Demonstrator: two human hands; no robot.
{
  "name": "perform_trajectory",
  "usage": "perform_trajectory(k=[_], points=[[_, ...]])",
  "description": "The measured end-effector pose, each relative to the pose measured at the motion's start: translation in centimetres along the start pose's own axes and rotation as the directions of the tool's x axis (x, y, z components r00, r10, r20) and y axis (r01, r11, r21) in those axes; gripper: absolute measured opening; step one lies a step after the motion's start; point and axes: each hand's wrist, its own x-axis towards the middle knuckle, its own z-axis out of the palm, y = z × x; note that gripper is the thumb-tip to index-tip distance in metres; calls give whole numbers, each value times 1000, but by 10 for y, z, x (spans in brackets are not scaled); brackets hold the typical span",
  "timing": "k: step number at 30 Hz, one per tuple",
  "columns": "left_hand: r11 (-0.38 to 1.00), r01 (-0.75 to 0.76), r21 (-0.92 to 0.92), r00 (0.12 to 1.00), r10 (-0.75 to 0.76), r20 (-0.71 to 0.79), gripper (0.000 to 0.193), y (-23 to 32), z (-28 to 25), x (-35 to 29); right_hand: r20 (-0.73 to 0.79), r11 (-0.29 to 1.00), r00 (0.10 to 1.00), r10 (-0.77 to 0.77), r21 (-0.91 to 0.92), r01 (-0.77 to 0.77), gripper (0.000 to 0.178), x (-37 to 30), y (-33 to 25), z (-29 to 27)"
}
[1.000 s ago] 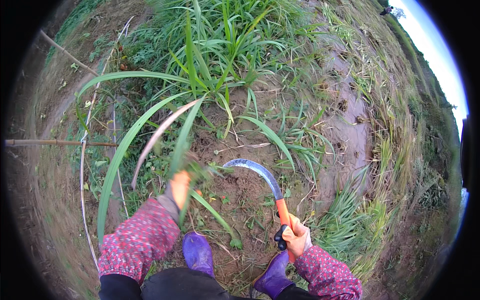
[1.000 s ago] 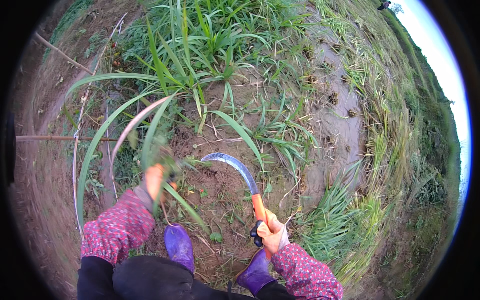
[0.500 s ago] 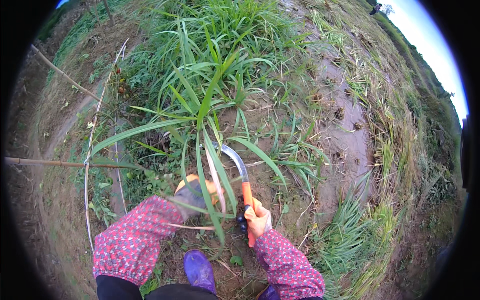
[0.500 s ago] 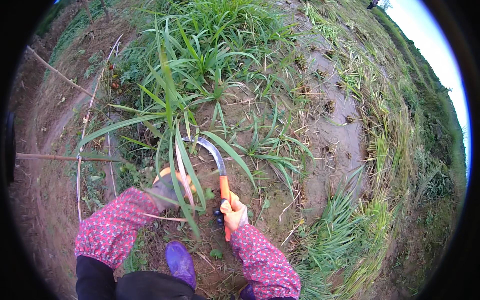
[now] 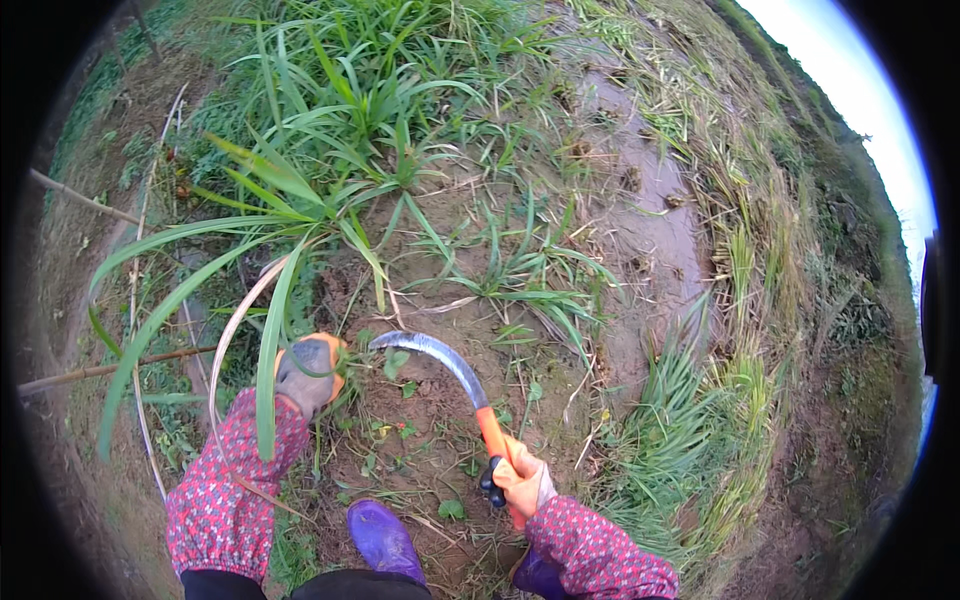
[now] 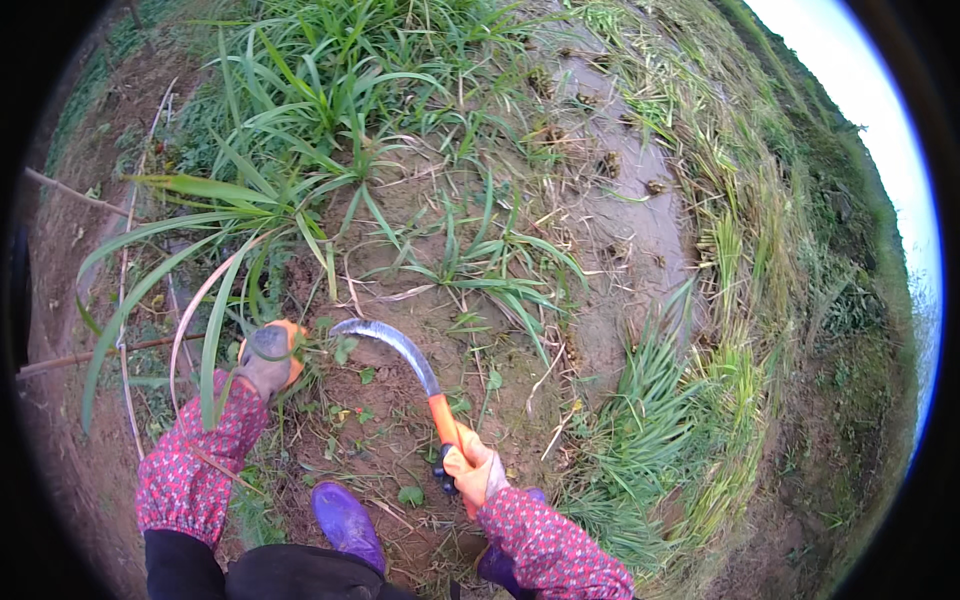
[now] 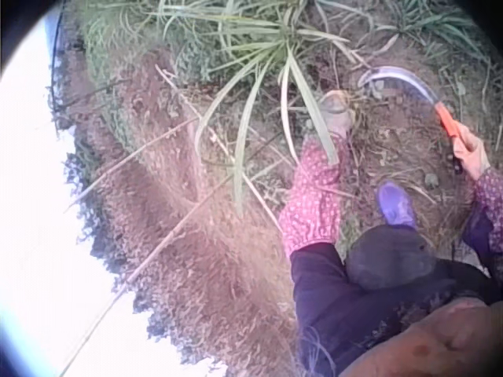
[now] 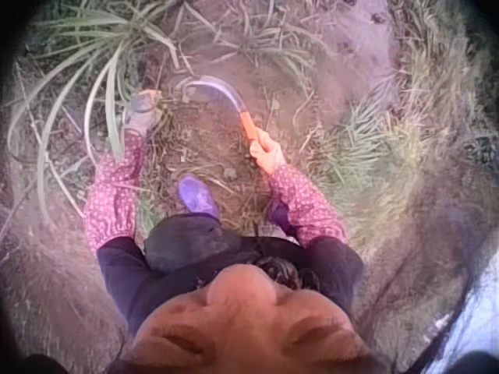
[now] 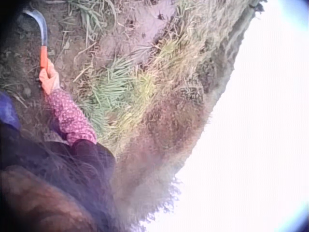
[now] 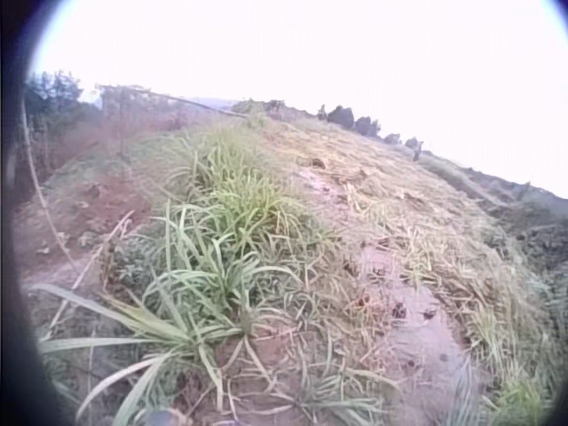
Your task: The person uses a sickle to cut tall grass in a muddy field. They repeatedly gather clumps of grass with one hand and slice them near the base with the other, leaving cut grass on the ground.
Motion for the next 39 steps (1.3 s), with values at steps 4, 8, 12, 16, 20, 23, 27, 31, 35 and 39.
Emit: perform_trajectory(k=[4, 8, 12, 16, 20, 23, 27, 31, 35, 39], points=[[904, 129, -407, 990, -91, 112, 15, 7, 53, -40, -123, 999, 992, -15, -37, 10, 43, 2, -70, -67], [934, -130, -333, 983, 166, 81, 12, 75, -16, -24, -245, 973, 965, -97, -226, 41, 39, -70, -109, -135], [776, -630, 41, 744, 587, 319, 36, 156, -64, 34, -420, 960, 890, 175, -129, -250, 38, -155, -89, -169], [877, -479, -26, 680, 390, 621, 49, 200, -77, 33, -400, 998, 915, 53, 38, -41, 34, -154, -29, -158], [851, -512, 116, 613, 267, 744, 37, 266, -74, 38, -429, 983, 902, -44, 142, 116, 31, -89, 25, -135], [861, -385, 333, 812, 145, 565, 54, 263, -51, 51, -264, 937, 963, 54, 346, 42, 34, -33, 15, -100], [824, -208, 526, 938, 15, 346, 54, 255, 16, 112, -150, 901, 984, 92, 434, -18, 38, -15, 18, -85], [692, -233, 683, 924, -63, 378, 17, 250, 21, 127, -83, 918, 994, 73, 396, -35, 32, -2, 32, -91], [787, -39, 616, 922, -209, 325, 19, 241, -2, 117, -26, 962, 992, 122, 248, -112, 36, -36, 43, -117], [938, 17, 345, 921, -150, 361, 38, 190, -32, 81, -146, 935, 986, 79, 355, -22, 42, -83, 56, -149]])
